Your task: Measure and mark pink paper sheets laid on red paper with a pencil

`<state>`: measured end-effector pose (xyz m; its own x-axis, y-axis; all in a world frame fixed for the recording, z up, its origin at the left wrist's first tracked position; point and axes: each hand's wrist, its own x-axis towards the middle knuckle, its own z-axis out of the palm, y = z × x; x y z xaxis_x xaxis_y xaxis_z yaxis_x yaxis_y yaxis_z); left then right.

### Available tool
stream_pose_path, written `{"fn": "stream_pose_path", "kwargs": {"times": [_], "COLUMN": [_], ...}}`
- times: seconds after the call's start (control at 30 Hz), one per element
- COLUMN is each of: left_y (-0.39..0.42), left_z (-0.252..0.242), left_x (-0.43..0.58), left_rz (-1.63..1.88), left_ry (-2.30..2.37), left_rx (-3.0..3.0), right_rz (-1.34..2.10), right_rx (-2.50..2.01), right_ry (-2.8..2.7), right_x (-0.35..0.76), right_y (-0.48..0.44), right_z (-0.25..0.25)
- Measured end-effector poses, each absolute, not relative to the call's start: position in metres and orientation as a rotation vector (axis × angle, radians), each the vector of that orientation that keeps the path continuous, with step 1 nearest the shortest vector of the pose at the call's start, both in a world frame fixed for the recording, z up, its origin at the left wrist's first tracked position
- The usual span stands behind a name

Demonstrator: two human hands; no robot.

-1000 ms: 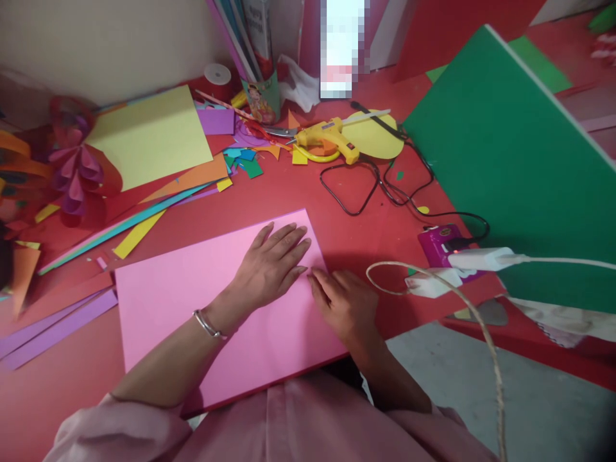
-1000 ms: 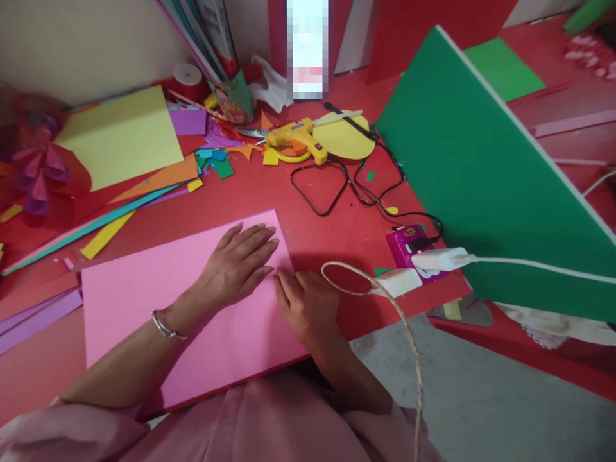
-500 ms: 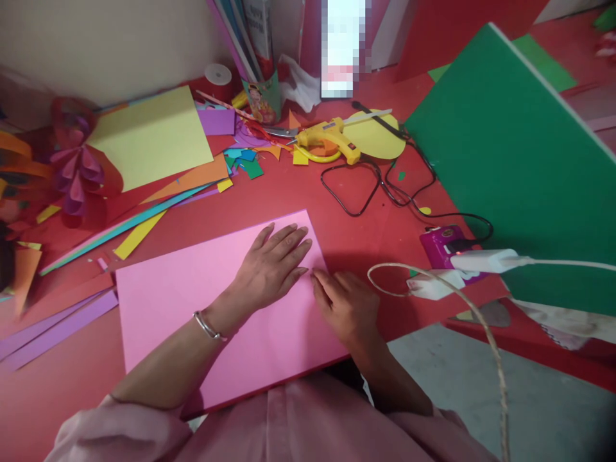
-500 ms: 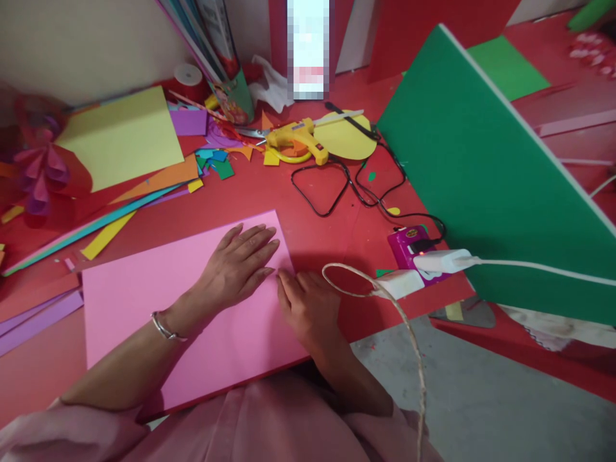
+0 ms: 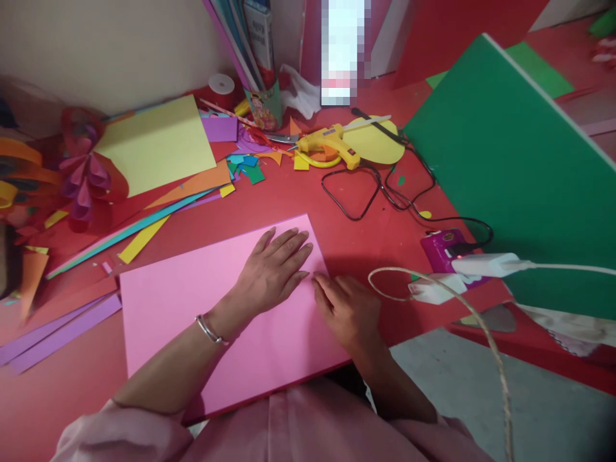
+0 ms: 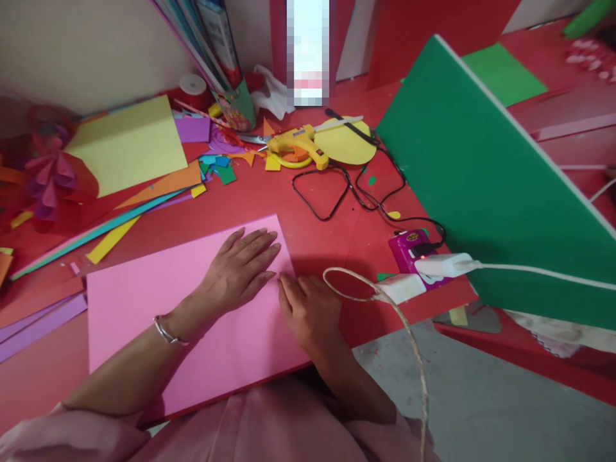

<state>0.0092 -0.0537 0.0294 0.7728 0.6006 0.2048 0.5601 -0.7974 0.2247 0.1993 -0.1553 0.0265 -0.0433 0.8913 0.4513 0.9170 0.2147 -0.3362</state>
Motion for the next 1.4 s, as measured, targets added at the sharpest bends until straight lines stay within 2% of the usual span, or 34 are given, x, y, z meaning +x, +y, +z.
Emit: {"fn": "stream_pose_path", "kwargs": {"times": [1.4], "left_y": [-0.0531], "left_z": [0.0295], "left_x": [0.0093], "left_rz": [0.422], "left_ry": [0.914], "left_rx": [2.848], "right_rz": [-0.056], "right_rx": [-1.692], "right_ry": [-1.923], "right_x": [0.1998], "right_y": [-0.1567], "right_z": [0.0253]}}
